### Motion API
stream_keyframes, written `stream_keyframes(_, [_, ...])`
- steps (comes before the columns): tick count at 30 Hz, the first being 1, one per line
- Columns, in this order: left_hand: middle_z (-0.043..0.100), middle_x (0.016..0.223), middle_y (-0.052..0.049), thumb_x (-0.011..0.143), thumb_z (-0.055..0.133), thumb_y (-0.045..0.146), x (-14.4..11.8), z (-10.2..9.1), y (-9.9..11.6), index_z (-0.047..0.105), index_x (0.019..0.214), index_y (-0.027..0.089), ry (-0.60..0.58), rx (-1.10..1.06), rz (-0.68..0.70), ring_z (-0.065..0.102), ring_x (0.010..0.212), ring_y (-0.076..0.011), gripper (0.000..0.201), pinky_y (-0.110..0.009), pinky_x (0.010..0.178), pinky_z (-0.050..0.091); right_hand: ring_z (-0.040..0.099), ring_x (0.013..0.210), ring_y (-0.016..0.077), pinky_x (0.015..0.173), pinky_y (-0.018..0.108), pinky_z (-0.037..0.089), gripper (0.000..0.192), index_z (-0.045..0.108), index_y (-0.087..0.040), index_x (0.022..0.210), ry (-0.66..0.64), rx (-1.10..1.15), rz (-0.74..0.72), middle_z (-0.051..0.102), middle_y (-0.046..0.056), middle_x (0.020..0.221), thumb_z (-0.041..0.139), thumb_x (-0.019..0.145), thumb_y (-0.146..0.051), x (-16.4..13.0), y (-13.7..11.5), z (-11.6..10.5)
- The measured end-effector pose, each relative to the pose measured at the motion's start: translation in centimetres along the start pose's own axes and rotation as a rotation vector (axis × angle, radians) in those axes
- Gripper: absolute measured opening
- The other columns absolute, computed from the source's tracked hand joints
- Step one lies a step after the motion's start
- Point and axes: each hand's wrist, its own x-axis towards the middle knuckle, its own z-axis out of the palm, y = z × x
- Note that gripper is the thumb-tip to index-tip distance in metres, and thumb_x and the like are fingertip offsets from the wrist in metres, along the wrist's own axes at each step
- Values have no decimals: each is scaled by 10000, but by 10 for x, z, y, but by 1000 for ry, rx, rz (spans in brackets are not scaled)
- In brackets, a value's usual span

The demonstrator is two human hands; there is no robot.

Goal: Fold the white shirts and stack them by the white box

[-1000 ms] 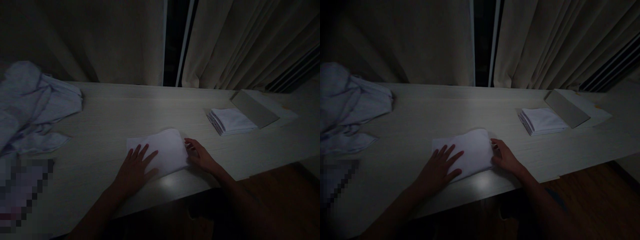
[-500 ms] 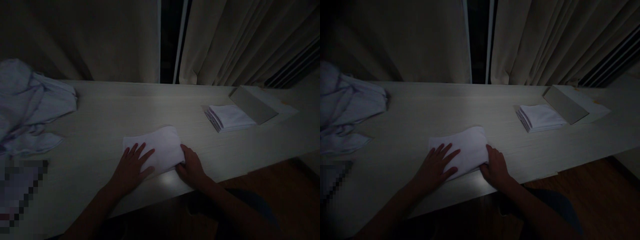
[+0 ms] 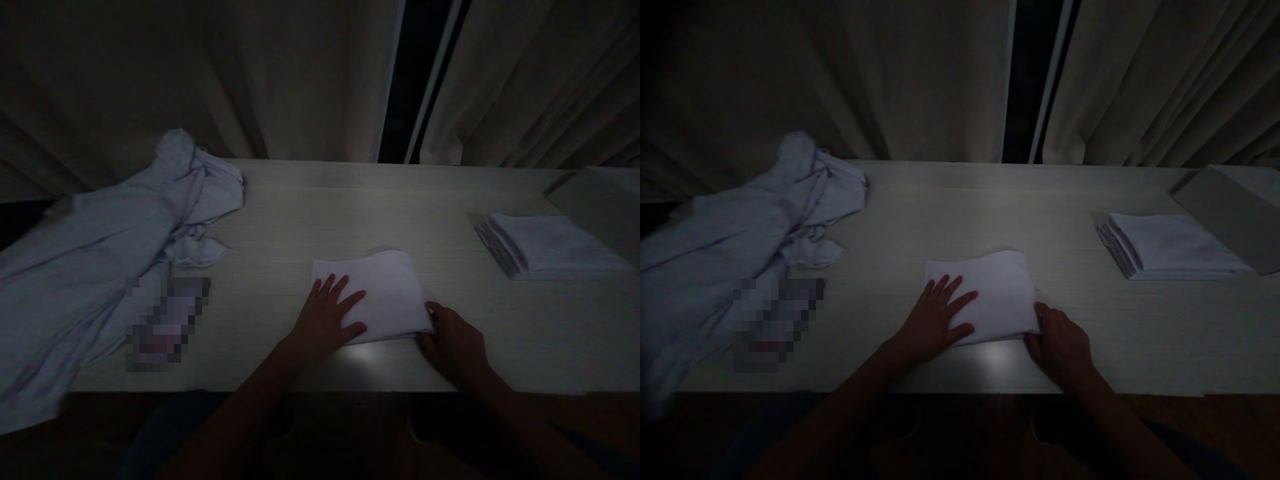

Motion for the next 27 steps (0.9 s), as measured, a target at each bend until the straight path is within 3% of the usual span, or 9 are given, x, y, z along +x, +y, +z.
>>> stream_keyframes(4, [229, 1596, -30, 826, 397, 733, -2, 0, 0, 337, 1455, 403, 24, -30, 7, 140, 1472, -330, 713, -587, 1172, 128, 667, 787, 291, 695, 434, 512, 375, 533, -194, 1172, -26, 55, -15, 691, 138, 920, 510, 842, -371, -4, 5, 0])
stream_keyframes(8, [233, 1595, -26, 809, 434, 734, -1, 1, -1, 344, 1453, 400, 33, -32, 1, 139, 1472, -332, 730, -585, 1171, 125, 666, 733, 265, 653, 395, 497, 372, 496, -188, 1174, -59, 207, 101, 689, 96, 858, 516, 838, -347, -3, 3, -2])
stream_keyframes(11, [225, 1597, -27, 813, 422, 736, 0, 2, -1, 331, 1457, 408, 24, -22, 0, 142, 1470, -337, 728, -585, 1170, 124, 640, 659, 223, 601, 352, 483, 338, 495, -208, 1135, -153, 359, 182, 672, 45, 795, 540, 823, -329, 4, 8, -11])
stream_keyframes(14, [227, 1597, -30, 816, 423, 732, 1, 5, -2, 318, 1461, 410, 38, -8, -1, 149, 1468, -342, 729, -586, 1169, 122, 639, 717, 201, 639, 343, 509, 313, 530, -225, 1110, -270, 548, 154, 674, 40, 877, 557, 805, -290, 18, 19, -27])
stream_keyframes(16, [227, 1597, -28, 816, 432, 727, 2, 6, -2, 317, 1461, 409, 50, 2, 2, 148, 1468, -342, 729, -587, 1169, 120, 643, 818, 215, 718, 381, 530, 324, 539, -219, 1152, -151, 575, 165, 664, 73, 997, 533, 837, -294, 29, 20, -39])
stream_keyframes(18, [231, 1596, -28, 817, 436, 723, 2, 7, -2, 318, 1461, 407, 54, 13, 10, 150, 1467, -342, 727, -588, 1168, 122, 620, 1006, 260, 857, 464, 511, 374, 507, -204, 1253, 87, 486, 184, 617, 128, 1171, 483, 900, -324, 39, 9, -47])
stream_keyframes(20, [238, 1593, -30, 818, 442, 717, 2, 7, -1, 319, 1460, 408, 56, 25, 13, 157, 1466, -343, 723, -589, 1166, 129, 479, 1263, 321, 1024, 561, 398, 473, 415, -197, 1386, 190, 363, 88, 496, 162, 1380, 446, 944, -364, 48, -12, -50])
stream_keyframes(23, [247, 1590, -32, 822, 451, 705, 2, 7, 0, 306, 1465, 408, 58, 42, 11, 164, 1465, -342, 723, -590, 1164, 133, 163, 1454, 348, 1151, 621, 174, 658, 231, -221, 1513, 43, 251, -158, 253, 115, 1571, 458, 947, -468, 58, -44, -41])
stream_keyframes(27, [242, 1591, -40, 816, 443, 720, 3, 6, -1, 300, 1470, 402, 44, 41, 18, 161, 1464, -346, 741, -591, 1164, 135, 79, 1469, 337, 1175, 610, 114, 785, 155, -231, 1535, -104, 214, -222, 150, 94, 1602, 490, 912, -570, 61, -52, -13])
